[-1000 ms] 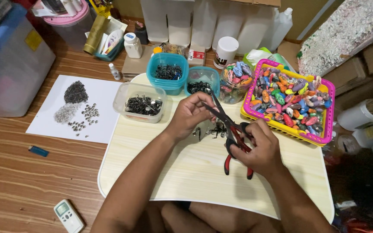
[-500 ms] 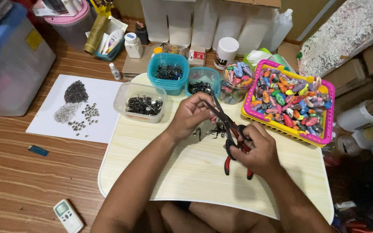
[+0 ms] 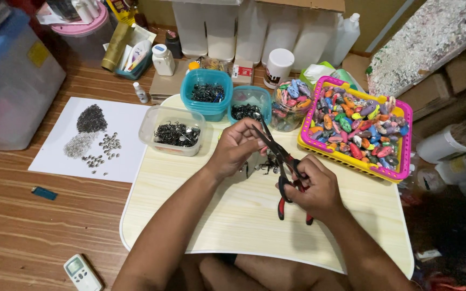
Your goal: Assembling fishing lures by attaching metal hooks to colorful soft plastic baits using pliers.
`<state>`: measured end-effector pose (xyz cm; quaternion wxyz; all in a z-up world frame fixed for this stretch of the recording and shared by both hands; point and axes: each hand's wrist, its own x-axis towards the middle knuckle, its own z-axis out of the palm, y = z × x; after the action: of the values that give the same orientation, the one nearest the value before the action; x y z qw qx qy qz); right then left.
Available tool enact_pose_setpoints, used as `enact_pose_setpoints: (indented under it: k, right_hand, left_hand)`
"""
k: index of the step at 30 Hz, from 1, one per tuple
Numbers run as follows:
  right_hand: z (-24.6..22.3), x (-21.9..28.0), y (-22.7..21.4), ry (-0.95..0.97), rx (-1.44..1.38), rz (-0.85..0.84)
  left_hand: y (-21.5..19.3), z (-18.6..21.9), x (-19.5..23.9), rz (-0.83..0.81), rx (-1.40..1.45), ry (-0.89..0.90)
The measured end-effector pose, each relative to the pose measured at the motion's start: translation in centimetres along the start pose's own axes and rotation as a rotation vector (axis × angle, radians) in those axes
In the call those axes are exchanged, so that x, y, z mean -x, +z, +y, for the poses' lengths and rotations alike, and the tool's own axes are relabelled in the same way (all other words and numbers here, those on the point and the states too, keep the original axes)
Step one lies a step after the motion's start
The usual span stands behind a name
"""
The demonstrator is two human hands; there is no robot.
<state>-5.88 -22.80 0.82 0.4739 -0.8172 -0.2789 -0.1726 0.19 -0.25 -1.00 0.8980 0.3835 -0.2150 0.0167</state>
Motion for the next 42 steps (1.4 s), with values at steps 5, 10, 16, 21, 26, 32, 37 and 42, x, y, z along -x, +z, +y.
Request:
enact_pose_setpoints:
  k: [5, 10, 16, 21, 26, 32, 37, 42]
  right_hand:
    - [0.4, 0.5, 0.4, 0.028, -0.051, -0.006]
    - [0.3, 0.6, 0.9, 0.039, -0.082, 0.002]
    - [-0.1, 0.5, 1.1, 0.075, -0.111, 0.001]
    - [0.2, 0.6, 1.3, 0.075, -0.139, -0.006]
    - [0.2, 0.8, 1.6, 0.064, -0.139, -0.005]
    - [-0.2, 0.5, 1.5, 0.047, -0.152, 0.007]
    - [0.0, 0.5, 1.7, 0.045, -0.176, 0.008]
    - [0.0, 0.5, 1.7, 0.048, -0.166, -0.006]
  left_hand:
    - [0.2, -0.1, 0.1, 0.015, 0.021, -0.01]
    - [0.3, -0.3, 0.1, 0.032, 0.039, -0.016]
    - [0.5, -0.2, 0.2, 0.051, 0.032, -0.042]
    - [0.5, -0.3, 0.3, 0.071, 0.032, -0.051]
    - [0.5, -0.3, 0.4, 0.085, 0.037, -0.056]
    - [0.7, 0.0, 0.4, 0.088, 0.033, -0.061]
    - [0.6, -0.2, 0.4, 0.102, 0.035, -0.05]
    - [0.4, -0.2, 0.4, 0.098, 0.036, -0.056]
